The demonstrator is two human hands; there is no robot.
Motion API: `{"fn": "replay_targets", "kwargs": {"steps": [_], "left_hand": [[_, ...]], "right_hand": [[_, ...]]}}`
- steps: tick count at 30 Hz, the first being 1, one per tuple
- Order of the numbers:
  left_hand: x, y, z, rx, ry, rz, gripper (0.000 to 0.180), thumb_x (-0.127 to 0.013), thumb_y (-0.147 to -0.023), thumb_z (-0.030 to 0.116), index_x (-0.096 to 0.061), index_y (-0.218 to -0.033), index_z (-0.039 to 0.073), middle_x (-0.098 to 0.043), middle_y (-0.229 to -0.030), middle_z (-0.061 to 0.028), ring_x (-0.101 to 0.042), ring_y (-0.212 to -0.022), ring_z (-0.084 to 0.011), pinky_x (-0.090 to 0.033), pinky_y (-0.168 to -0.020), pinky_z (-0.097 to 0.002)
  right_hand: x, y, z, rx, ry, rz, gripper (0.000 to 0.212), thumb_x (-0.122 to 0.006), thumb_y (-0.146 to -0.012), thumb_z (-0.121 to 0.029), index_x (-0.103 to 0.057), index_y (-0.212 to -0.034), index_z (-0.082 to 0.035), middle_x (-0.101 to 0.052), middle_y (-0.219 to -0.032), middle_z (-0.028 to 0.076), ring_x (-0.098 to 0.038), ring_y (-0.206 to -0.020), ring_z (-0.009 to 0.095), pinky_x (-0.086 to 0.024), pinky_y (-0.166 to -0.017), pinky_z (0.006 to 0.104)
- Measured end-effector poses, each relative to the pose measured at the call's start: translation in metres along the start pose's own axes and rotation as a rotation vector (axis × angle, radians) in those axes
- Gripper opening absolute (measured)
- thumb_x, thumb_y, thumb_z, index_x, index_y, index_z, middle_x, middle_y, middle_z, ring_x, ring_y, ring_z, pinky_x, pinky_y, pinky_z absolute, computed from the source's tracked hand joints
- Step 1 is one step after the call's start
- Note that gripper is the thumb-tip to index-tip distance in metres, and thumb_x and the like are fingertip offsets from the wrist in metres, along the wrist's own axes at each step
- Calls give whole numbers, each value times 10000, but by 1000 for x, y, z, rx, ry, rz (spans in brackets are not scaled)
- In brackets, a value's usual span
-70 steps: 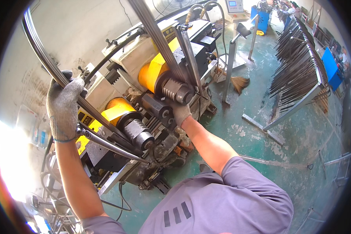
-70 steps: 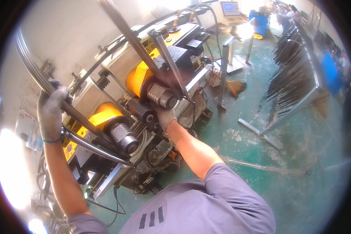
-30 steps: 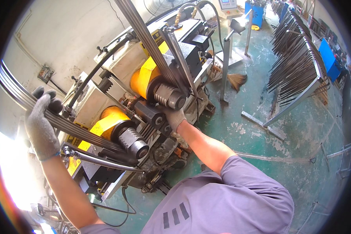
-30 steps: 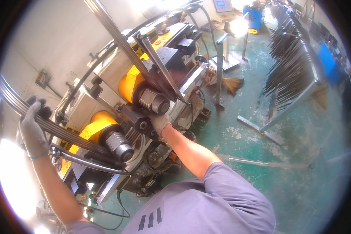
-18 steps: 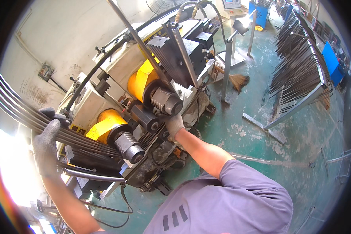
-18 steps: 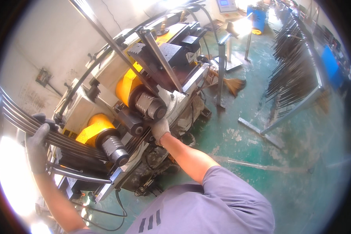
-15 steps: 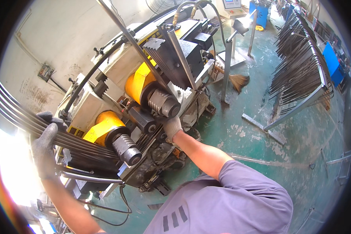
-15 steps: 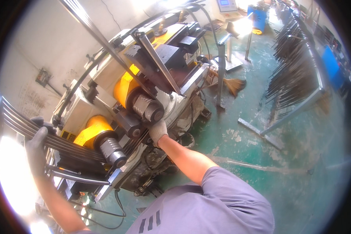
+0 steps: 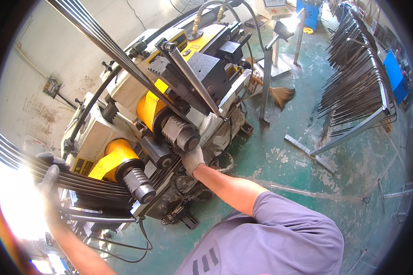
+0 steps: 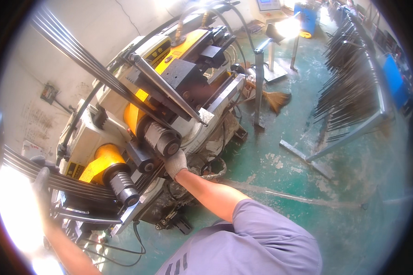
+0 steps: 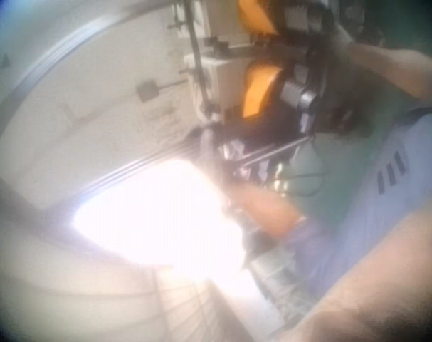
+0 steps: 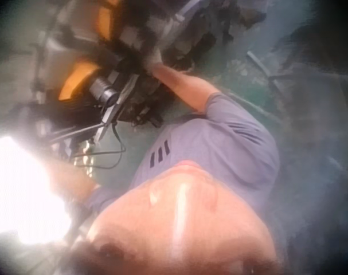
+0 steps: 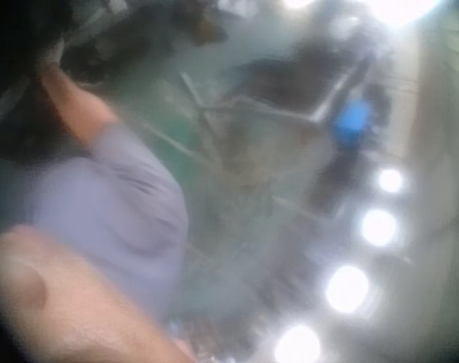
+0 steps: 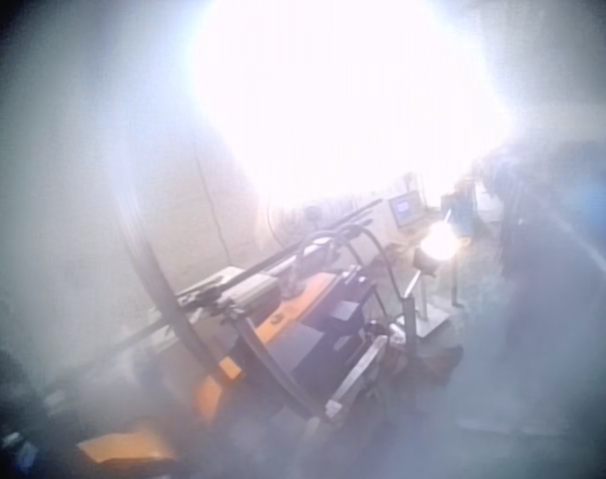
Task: The person picks up metal pipes from a stack, inserts them into an industrial bending machine, and then stacks the bent pipes onto a rack.
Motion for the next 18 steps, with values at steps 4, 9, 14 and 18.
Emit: {"fn": "replay_targets", "kwargs": {"steps": [4, 9, 14, 18], "left_hand": [[-3, -7, 3, -3, -15, -29, 438, -706, -908, 59, -570, -1324, 41, -697, -1007, -119, -692, -944, -245, -568, -915, -402], [-1, -4, -4, -7, 8, -40, 430, -692, -919, 54, -561, -1329, 43, -696, -1008, -121, -691, -944, -247, -571, -910, -409], [-3, -1, 2, -44, -63, -44, 405, -673, -944, 73, -565, -1333, 44, -694, -1018, -120, -693, -956, -247, -572, -912, -405], [-9, 26, 31, -32, -217, 57, 401, -681, -968, 126, -586, -1349, 49, -699, -1043, -95, -691, -979, -217, -565, -928, -384]], "right_hand": [[-30, -20, 14, -85, -397, 90, 707, -564, -986, -224, -336, -1643, -354, -553, -1560, 98, -489, -1466, 309, -376, -1188, 476], [-13, -13, 7, -59, -212, 97, 566, -518, -1015, -177, -507, -1545, -371, -563, -1552, 39, -513, -1443, 275, -411, -1150, 451], [3, -2, 1, -30, -58, 152, 535, -500, -1030, -178, -539, -1519, -390, -591, -1513, 18, -527, -1426, 257, -433, -1126, 444], [7, -6, 1, -25, -104, 118, 469, -523, -1034, -211, -572, -1495, -285, -623, -1474, 34, -576, -1375, 239, -472, -1085, 399]]}}
Point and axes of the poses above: each hand's wrist, its own y-axis away from the middle knuckle, its own x-axis out of the back of the hand, z = x × y, the point moved 9 cm from there along -y, towards the middle knuckle
